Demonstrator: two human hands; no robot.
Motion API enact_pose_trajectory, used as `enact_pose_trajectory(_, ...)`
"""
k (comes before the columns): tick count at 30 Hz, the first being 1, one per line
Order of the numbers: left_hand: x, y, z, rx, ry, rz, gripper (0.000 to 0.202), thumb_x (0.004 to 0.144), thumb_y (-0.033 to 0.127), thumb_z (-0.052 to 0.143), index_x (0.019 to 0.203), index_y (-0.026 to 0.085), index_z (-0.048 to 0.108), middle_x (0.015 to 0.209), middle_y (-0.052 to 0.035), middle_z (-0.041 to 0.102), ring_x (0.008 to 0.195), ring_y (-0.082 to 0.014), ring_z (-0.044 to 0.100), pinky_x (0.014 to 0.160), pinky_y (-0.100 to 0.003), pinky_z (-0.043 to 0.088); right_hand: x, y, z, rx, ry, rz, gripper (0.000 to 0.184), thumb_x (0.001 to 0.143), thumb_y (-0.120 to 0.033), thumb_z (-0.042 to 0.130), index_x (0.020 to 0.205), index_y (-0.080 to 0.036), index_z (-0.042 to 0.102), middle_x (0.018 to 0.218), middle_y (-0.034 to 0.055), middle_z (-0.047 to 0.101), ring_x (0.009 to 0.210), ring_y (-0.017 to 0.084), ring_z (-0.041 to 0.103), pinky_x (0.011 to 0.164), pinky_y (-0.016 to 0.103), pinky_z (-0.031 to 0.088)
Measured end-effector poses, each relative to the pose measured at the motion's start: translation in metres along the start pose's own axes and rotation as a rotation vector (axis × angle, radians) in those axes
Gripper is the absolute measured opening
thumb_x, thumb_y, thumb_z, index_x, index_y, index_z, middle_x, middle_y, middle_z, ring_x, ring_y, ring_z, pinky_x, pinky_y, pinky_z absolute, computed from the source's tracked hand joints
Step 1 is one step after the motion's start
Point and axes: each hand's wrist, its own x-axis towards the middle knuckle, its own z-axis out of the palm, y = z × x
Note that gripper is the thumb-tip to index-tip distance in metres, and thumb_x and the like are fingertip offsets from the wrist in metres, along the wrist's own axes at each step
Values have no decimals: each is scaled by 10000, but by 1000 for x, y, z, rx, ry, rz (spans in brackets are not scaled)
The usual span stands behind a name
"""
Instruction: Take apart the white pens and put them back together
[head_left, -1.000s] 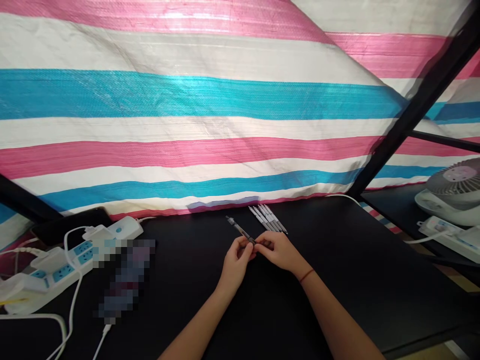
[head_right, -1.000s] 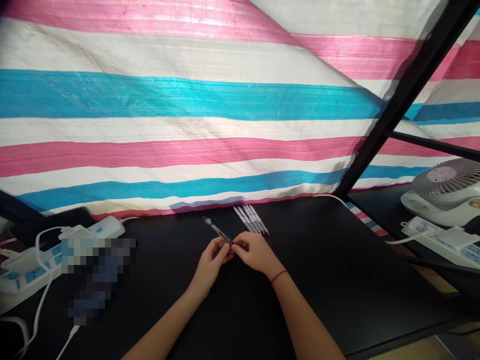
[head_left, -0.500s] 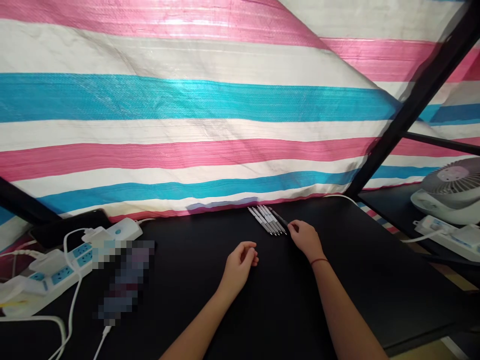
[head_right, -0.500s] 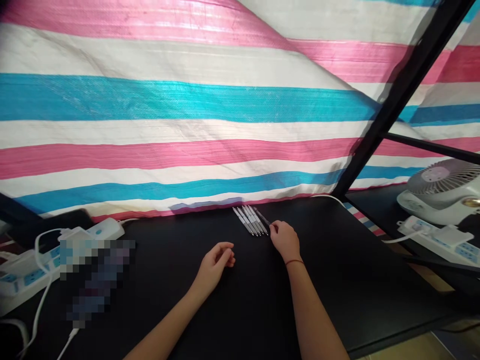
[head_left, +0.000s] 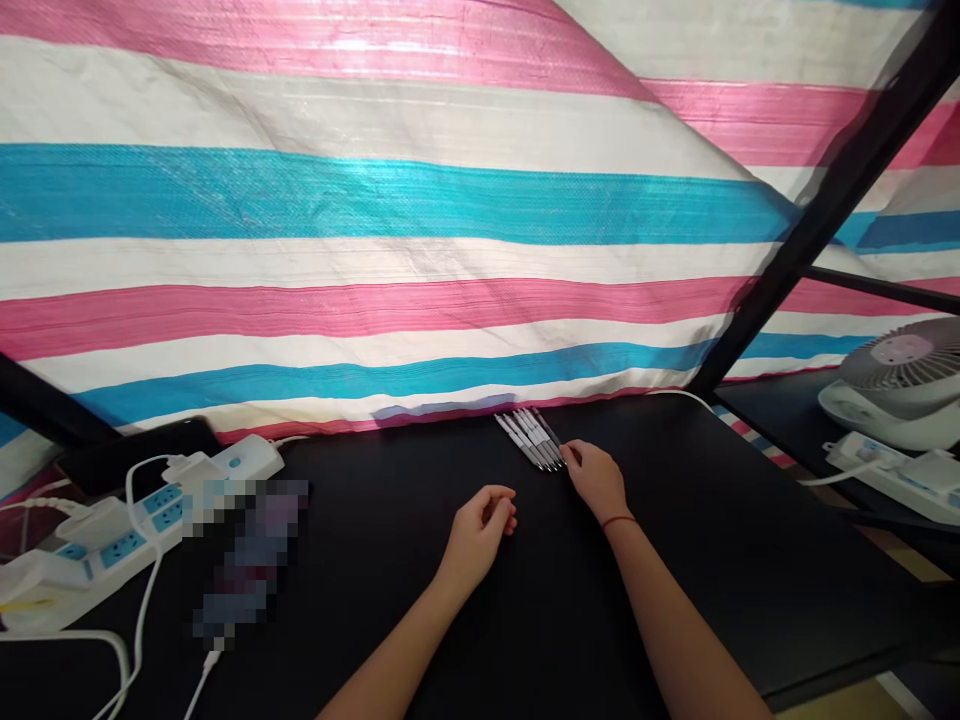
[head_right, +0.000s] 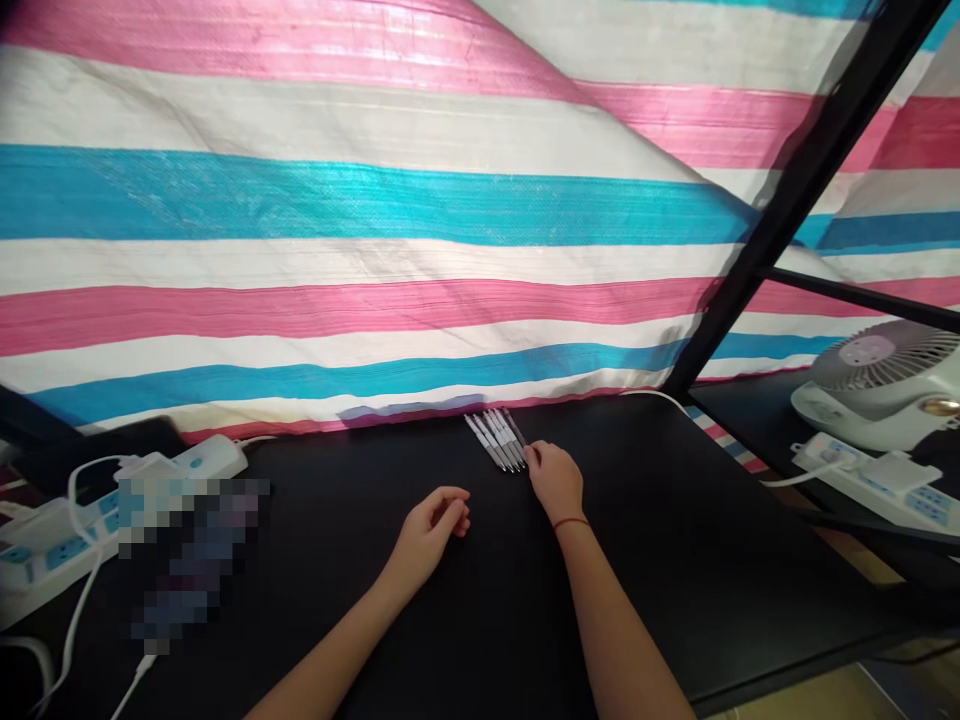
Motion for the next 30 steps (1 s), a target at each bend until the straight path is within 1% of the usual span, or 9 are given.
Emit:
enact_pose_trajectory(4,-2,2,-1,48,-1,14,253,828,379,516,934,170,613,777,-25,611,671,-151,599,639,-275,487,0,-1,0,22,-2,-3,301,898,-356,396,854,-228,665,809,54,685,747,199,614,578,250,345)
enact_pose_trajectory(8,-1,8,-10,307,55,146,228,830,354,506,915,203,654,782,-26,644,693,-171,594,658,-275,450,1,2,-1,69,9,6,235,866,-316,434,840,-226,649,765,38,670,690,183,598,557,244,333)
enact_pose_trajectory(12,5,10,-23,574,143,239,228,846,332,467,885,218,661,767,-25,643,720,-188,586,686,-285,421,-1,-3,4,102,159,-29,221,859,-280,424,737,-197,588,668,26,604,628,163,551,567,242,327)
enact_pose_trajectory(14,9,10,-29,660,125,238,247,870,322,422,881,210,642,783,-25,647,727,-184,582,687,-282,407,-6,-12,9,88,239,-89,242,861,-269,419,668,-188,540,624,20,565,617,157,526,582,242,323)
enact_pose_trajectory(16,11,9,-31,753,66,246,257,885,309,392,859,206,626,779,-21,650,719,-178,574,686,-282,388,-12,-24,16,67,252,-179,254,860,-252,424,630,-184,509,602,13,545,610,147,511,597,240,318)
enact_pose_trajectory(19,11,8,-31,943,-41,296,244,883,296,405,789,206,612,724,-14,644,707,-177,559,689,-293,345,-25,-44,24,12,150,-330,294,868,-234,428,585,-182,487,581,1,543,571,124,495,587,237,295)
enact_pose_trajectory(22,9,7,-28,1079,-101,304,270,885,315,412,710,193,578,627,3,613,626,-155,545,672,-298,305,-35,-55,29,-90,29,-498,258,862,-238,461,624,-182,539,625,-1,593,570,117,515,572,250,260)
enact_pose_trajectory(25,8,4,-25,1139,-134,306,326,890,335,404,636,181,538,557,18,586,553,-130,522,667,-301,277,-39,-58,31,-164,-14,-504,262,872,-243,460,648,-181,582,649,7,637,561,117,542,546,268,219)
enact_pose_trajectory(30,9,1,-24,1162,-104,317,304,874,285,413,608,172,510,562,16,594,551,-122,522,648,-304,243,-39,-63,29,-192,-106,-517,362,899,-255,430,598,-184,618,609,13,670,541,116,574,529,283,187)
